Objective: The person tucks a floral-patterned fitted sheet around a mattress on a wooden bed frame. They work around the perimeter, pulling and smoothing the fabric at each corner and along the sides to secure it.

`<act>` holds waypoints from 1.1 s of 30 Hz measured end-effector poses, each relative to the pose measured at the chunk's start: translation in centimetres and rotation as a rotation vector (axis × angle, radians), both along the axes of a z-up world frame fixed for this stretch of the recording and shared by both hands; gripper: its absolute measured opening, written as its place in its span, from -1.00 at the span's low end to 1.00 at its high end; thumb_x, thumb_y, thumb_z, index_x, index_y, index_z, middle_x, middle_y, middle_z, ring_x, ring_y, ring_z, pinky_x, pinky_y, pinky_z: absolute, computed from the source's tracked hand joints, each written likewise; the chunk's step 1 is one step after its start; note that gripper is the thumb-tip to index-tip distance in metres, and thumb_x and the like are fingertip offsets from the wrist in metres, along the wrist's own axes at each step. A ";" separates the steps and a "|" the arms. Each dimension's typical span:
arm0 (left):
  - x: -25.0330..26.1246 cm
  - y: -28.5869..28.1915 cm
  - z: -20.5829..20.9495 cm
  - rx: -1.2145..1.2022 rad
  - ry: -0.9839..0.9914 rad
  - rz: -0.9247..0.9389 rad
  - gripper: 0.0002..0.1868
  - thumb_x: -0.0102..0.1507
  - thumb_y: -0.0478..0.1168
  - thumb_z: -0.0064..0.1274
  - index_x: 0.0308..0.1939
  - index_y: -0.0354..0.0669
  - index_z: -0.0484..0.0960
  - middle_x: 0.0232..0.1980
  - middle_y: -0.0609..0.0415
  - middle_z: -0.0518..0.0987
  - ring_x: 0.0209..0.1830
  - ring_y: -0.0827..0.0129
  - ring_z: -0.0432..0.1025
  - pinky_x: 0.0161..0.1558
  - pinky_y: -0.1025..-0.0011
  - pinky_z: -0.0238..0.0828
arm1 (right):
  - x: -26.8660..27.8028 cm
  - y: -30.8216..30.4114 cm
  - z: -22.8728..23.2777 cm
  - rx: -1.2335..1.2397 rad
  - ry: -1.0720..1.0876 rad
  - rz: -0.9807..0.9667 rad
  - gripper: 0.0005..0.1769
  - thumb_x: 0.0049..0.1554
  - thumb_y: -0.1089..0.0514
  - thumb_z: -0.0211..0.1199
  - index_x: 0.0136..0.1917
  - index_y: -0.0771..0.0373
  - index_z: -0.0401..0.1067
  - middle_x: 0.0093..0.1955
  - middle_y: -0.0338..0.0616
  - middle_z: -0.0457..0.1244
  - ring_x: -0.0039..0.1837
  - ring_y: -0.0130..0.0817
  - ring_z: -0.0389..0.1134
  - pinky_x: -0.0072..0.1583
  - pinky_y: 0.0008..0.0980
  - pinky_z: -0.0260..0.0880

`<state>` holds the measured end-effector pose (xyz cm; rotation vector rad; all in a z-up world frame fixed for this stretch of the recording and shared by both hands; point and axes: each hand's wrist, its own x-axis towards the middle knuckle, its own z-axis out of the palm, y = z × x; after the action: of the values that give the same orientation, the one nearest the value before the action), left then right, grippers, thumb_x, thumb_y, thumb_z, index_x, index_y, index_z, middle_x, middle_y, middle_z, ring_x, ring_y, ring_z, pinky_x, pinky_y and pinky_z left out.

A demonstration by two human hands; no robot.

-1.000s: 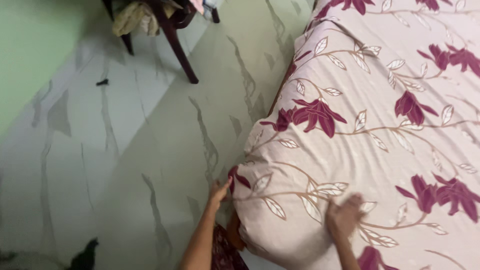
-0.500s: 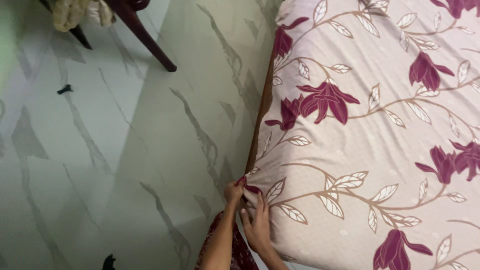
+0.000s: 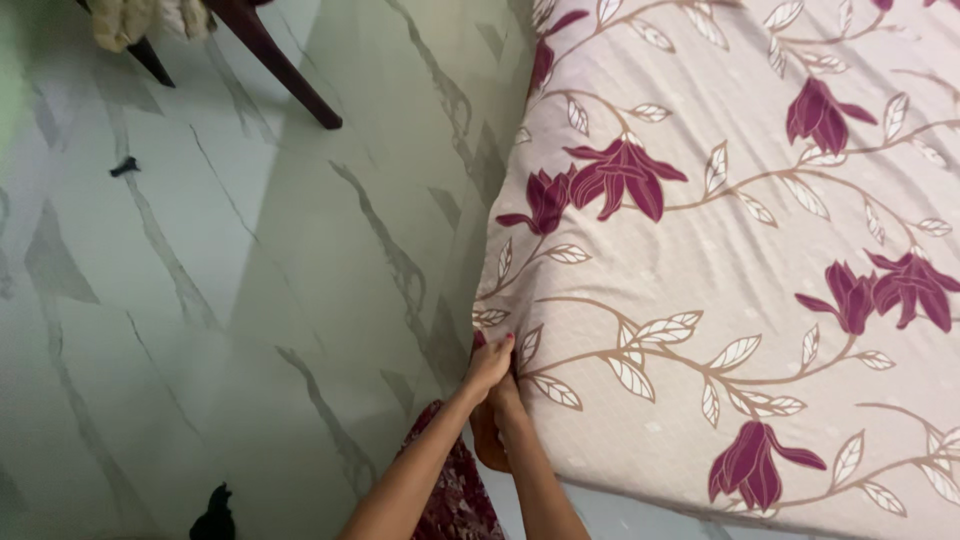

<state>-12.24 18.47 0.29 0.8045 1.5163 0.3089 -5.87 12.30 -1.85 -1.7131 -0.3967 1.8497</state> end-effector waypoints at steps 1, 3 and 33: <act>0.5 0.9 -0.2 0.013 0.005 -0.029 -0.30 0.44 0.23 -0.37 0.16 -0.32 0.60 0.19 -0.27 0.58 0.29 -0.08 0.43 0.26 0.12 0.33 | -0.1 0.2 0.3 0.002 0.008 0.000 -0.38 0.19 -0.02 0.12 0.40 0.39 0.19 0.18 0.10 0.28 0.14 -0.08 0.34 0.11 -0.20 0.33; 1.4 2.2 -1.2 0.031 -0.078 -0.019 -0.26 0.44 0.23 -0.38 0.32 -0.35 0.48 0.39 -0.24 0.45 0.46 0.01 0.27 0.40 0.18 0.18 | -0.4 1.1 0.3 0.010 0.009 -0.004 -0.36 0.18 0.02 0.12 0.42 0.40 0.16 0.23 0.13 0.24 0.19 -0.05 0.30 0.16 -0.18 0.30; -2.9 3.9 1.5 0.579 0.123 -0.361 -0.70 0.23 -0.39 0.05 0.05 -0.27 0.65 0.10 -0.18 0.63 0.10 -0.07 0.50 0.13 0.16 0.45 | -0.7 5.8 1.9 0.204 -0.785 0.398 -0.09 -0.01 0.23 0.24 0.51 0.51 -0.05 0.50 0.42 -0.03 0.53 0.29 -0.03 0.48 -0.03 0.02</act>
<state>-15.14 22.35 1.78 1.5565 1.3710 0.4404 -6.60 18.09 0.01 -2.2710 -1.2625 1.2218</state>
